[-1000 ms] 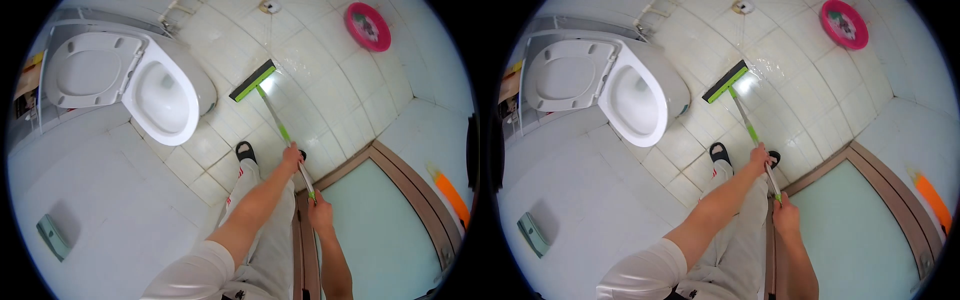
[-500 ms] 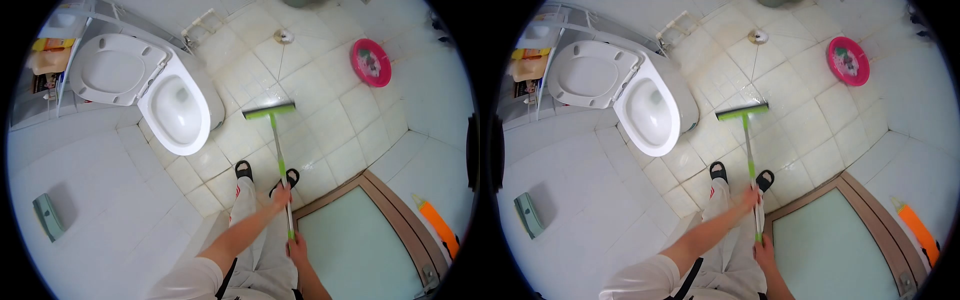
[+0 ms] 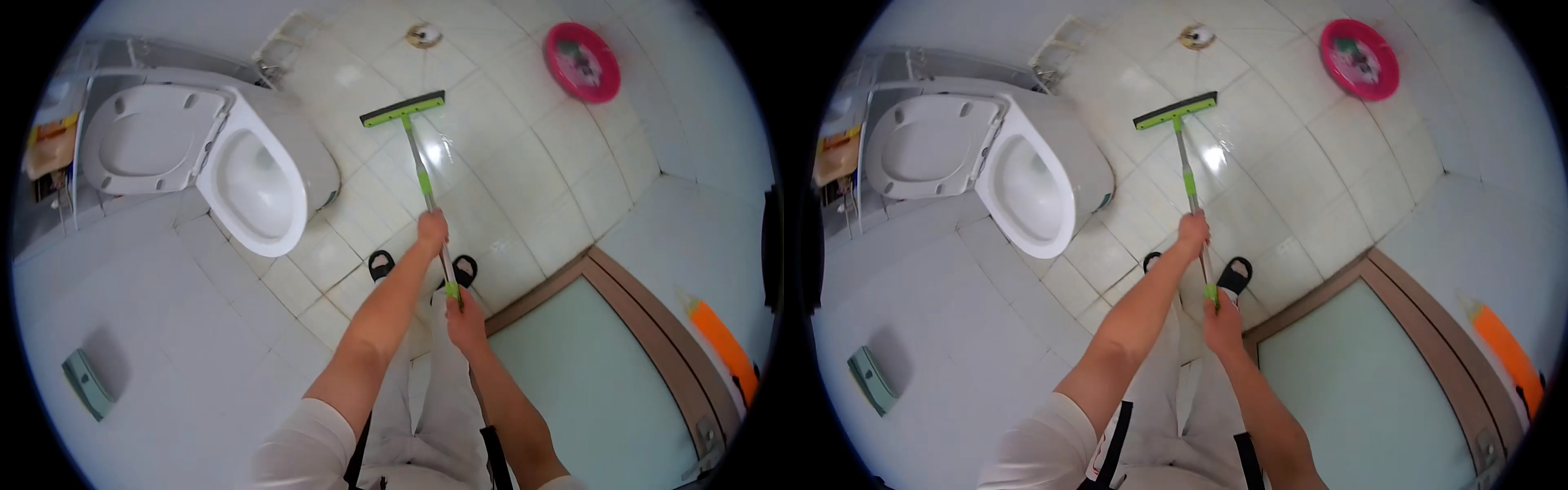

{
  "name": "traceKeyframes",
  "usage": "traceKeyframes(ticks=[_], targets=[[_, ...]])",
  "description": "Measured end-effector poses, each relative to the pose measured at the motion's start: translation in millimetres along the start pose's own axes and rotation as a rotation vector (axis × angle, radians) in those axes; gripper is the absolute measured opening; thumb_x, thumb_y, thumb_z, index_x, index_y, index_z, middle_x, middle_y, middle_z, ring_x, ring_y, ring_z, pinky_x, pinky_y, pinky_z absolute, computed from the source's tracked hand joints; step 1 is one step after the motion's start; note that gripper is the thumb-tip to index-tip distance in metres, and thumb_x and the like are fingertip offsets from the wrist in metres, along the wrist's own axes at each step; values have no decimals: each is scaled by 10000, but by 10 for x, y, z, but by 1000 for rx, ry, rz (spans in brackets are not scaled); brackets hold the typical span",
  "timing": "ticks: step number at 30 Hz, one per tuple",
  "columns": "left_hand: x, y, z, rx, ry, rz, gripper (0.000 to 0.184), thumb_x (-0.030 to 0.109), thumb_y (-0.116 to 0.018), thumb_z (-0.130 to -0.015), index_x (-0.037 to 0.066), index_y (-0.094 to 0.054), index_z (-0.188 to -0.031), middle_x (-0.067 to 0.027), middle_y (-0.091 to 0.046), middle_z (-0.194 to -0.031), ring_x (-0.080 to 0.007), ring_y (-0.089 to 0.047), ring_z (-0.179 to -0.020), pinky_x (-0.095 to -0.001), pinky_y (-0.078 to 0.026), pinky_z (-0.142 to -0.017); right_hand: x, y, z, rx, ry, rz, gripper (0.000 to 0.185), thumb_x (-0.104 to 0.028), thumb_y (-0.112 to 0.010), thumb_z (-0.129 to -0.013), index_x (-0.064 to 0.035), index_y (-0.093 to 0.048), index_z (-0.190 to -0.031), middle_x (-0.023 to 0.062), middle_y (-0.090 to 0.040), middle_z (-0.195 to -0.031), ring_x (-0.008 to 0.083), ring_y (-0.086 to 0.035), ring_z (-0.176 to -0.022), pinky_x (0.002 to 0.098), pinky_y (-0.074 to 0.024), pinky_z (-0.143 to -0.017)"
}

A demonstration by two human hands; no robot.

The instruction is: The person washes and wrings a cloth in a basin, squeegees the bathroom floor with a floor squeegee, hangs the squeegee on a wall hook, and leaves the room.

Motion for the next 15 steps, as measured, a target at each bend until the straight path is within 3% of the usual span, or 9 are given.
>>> traceKeyframes(ticks=[3, 6, 7, 8, 9, 11, 12, 14, 15], targets=[[-286, -298, 608, -153, 80, 39, 375, 319, -427, -962, -23, -473, -818, -117, -510, -587, -235, -536, -467, -376, -429, -395, 42, 393, 523, 42, -108, -30, 256, -210, -494, -912, -8, -549, -1058, 186, -616, -826, 321, -613, -680, 421, -482, -628], [-1106, -745, 1767, -299, 153, -47, 233, 225, -429, -982, 6, -443, -903, -88, -529, -595, -209, -548, -455, -358, -447, -396, 788, 976, 1555, -117, -639, -533, 149, -208, -509, -891, -65, -508, -933, 38, -503, -678, 123, -468, -489, 299, -401, -424], [-1398, -863, 2267, -422, 145, 27, 200, 205, -429, -982, 8, -430, -944, -92, -545, -594, -219, -577, -467, -373, -473, -426, 767, 1257, 1934, -111, -760, -478, 270, -251, -477, -911, -52, -527, -1087, 43, -551, -773, 136, -524, -639, 289, -427, -528], [-1639, -963, 2665, -550, 263, -77, 198, 201, -419, -985, 8, -437, -944, -99, -562, -618, -221, -601, -500, -377, -487, -450, 1036, 1430, 2311, -96, -785, -410, 255, -260, -460, -929, -51, -535, -1054, 46, -547, -767, 133, -531, -676, 293, -438, -557], [-1988, -1037, 3013, -665, 465, -67, 186, 195, -422, -984, 12, -437, -959, -102, -574, -638, -230, -612, -517, -375, -493, -456, 773, 1610, 2591, -38, -822, -194, 276, -282, -443, -952, -34, -547, -1008, 44, -549, -764, 138, -535, -686, 311, -445, -587], [-2257, -1140, 3598, -665, 710, -112, 245, 222, -409, -989, -18, -438, -1028, -164, -606, -772, -255, -624, -573, -378, -504, -463, 1191, 1632, 3181, 29, -620, 93, 324, -294, -425, -969, 2, -553, -996, 99, -558, -744, 206, -544, -672, 364, -454, -621], [-2462, -1192, 3767, -667, 781, -120, 271, 232, -402, -990, -30, -436, -1051, -186, -610, -817, -265, -628, -594, -381, -508, -466, 1273, 1610, 3236, 34, -748, -10, 334, -293, -416, -972, 13, -550, -989, 129, -563, -742, 247, -550, -675, 386, -453, -634], [-2931, -1288, 3648, -620, 727, -232, 310, 249, -397, -990, -51, -438, -1058, -209, -604, -846, -275, -628, -611, -389, -508, -473, 1332, 1539, 3310, 44, -1002, -214, 354, -290, -399, -978, 34, -543, -975, 190, -573, -739, 329, -562, -682, 430, -451, -658], [-3127, -1331, 3602, -594, 698, -287, 330, 257, -395, -990, -61, -440, -1061, -221, -601, -860, -280, -628, -620, -393, -508, -476, 1496, 1464, 3333, 78, -881, -59, 356, -286, -393, -980, 38, -540, -969, 215, -576, -753, 361, -566, -696, 447, -450, -663]])
Point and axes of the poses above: each hand's wrist, its own z-axis away from the middle knuckle, its own y-axis out of the back of the hand, x = y × z, the point moved 3 cm from there along -z, towards the middle knuckle
